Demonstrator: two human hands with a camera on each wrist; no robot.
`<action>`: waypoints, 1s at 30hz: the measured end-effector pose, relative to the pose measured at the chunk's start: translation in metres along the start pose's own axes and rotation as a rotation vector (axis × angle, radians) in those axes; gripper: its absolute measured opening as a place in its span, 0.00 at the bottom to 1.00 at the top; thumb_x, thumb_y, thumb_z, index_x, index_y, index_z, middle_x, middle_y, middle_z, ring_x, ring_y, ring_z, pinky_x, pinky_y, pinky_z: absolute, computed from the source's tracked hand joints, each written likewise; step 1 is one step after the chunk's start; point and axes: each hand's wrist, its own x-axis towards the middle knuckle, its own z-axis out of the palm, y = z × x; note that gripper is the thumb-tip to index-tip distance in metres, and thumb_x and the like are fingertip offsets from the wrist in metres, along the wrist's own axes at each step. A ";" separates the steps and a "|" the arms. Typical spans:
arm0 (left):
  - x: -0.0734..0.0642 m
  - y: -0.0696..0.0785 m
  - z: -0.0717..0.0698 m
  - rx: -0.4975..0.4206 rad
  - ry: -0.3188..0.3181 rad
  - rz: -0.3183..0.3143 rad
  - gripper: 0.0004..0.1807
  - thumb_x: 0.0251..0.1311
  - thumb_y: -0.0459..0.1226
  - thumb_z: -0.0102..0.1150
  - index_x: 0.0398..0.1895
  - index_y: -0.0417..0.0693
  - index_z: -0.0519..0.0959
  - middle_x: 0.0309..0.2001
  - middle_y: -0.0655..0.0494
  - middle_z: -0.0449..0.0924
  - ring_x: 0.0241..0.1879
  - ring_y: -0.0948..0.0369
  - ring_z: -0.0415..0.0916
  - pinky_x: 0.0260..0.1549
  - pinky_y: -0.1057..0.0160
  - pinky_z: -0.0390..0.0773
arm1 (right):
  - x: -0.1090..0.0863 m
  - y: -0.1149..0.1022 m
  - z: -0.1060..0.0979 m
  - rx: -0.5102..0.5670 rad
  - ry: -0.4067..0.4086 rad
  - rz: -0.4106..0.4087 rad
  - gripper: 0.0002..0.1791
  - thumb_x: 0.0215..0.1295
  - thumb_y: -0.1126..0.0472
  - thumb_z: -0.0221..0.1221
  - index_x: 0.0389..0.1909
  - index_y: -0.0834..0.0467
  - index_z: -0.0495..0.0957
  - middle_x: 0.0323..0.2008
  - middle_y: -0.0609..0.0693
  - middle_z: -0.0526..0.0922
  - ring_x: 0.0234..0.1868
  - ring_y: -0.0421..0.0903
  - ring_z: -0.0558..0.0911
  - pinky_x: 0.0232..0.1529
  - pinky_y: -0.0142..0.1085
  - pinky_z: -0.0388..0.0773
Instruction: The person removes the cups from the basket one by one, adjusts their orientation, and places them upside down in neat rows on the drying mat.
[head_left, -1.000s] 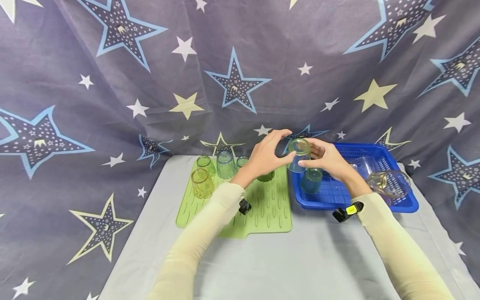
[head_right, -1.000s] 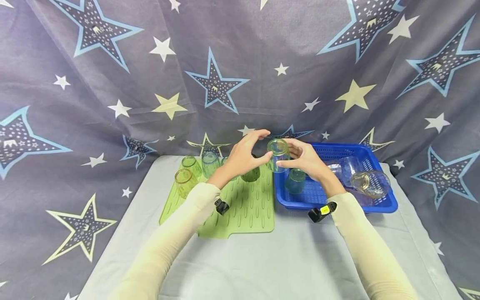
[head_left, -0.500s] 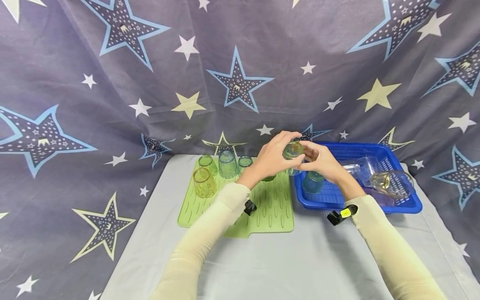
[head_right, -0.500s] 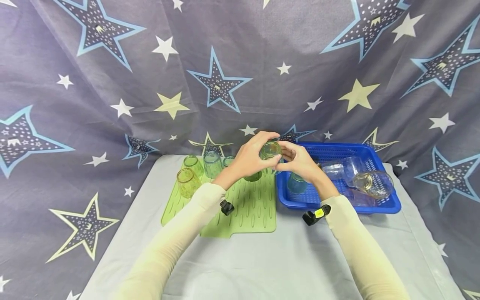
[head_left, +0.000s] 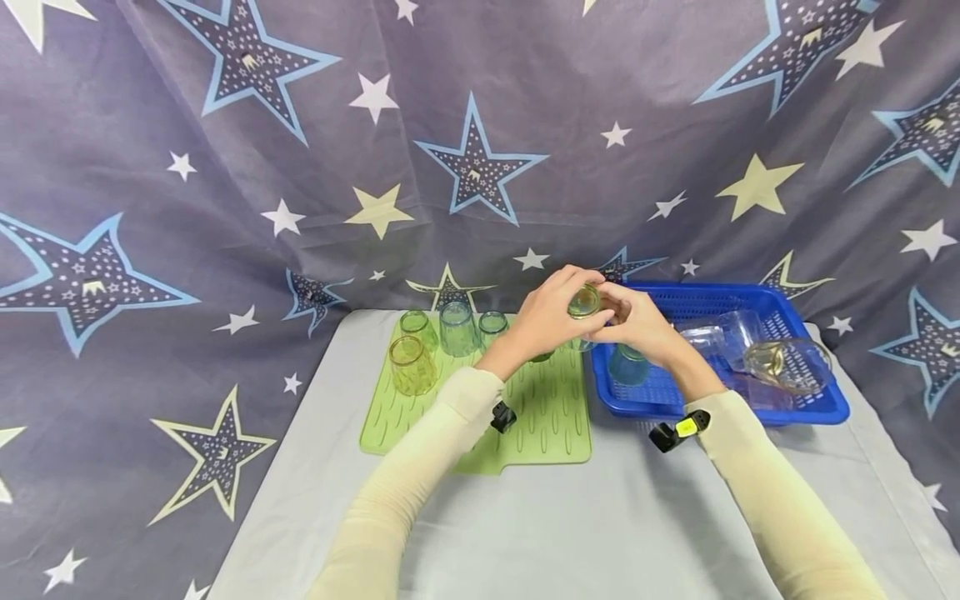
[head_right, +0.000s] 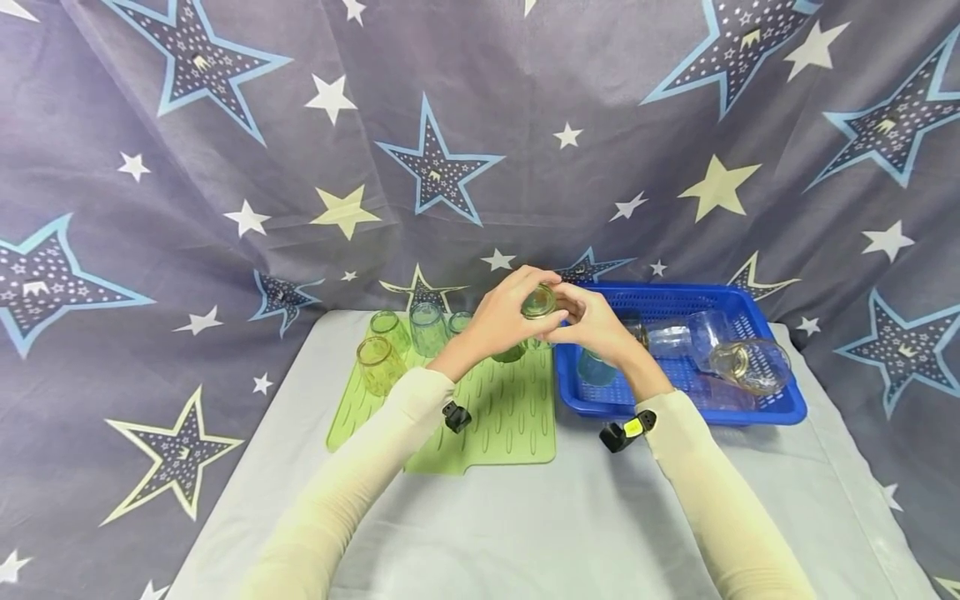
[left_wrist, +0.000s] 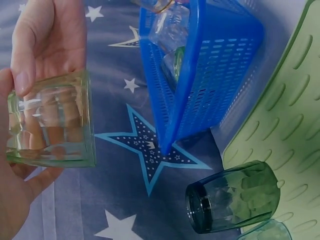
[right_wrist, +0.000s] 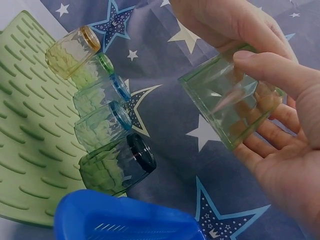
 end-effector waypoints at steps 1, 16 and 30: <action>-0.001 -0.001 0.000 -0.003 0.005 -0.003 0.28 0.64 0.53 0.65 0.64 0.56 0.75 0.59 0.59 0.77 0.55 0.64 0.76 0.49 0.64 0.80 | 0.001 0.000 0.001 0.003 0.002 0.000 0.39 0.61 0.72 0.67 0.73 0.66 0.65 0.55 0.42 0.79 0.49 0.37 0.82 0.46 0.30 0.83; -0.002 -0.004 0.001 -0.016 0.106 0.002 0.20 0.65 0.49 0.64 0.55 0.51 0.80 0.54 0.56 0.84 0.47 0.63 0.82 0.45 0.67 0.80 | 0.006 0.001 0.004 0.121 -0.014 -0.045 0.39 0.60 0.79 0.63 0.73 0.68 0.62 0.55 0.41 0.80 0.51 0.37 0.83 0.47 0.28 0.83; 0.000 -0.006 -0.003 -0.026 0.108 -0.070 0.17 0.66 0.50 0.62 0.52 0.51 0.80 0.48 0.56 0.84 0.38 0.63 0.80 0.37 0.68 0.79 | 0.012 -0.002 0.005 0.104 -0.024 -0.060 0.38 0.61 0.75 0.65 0.72 0.67 0.64 0.57 0.41 0.80 0.56 0.35 0.82 0.56 0.28 0.80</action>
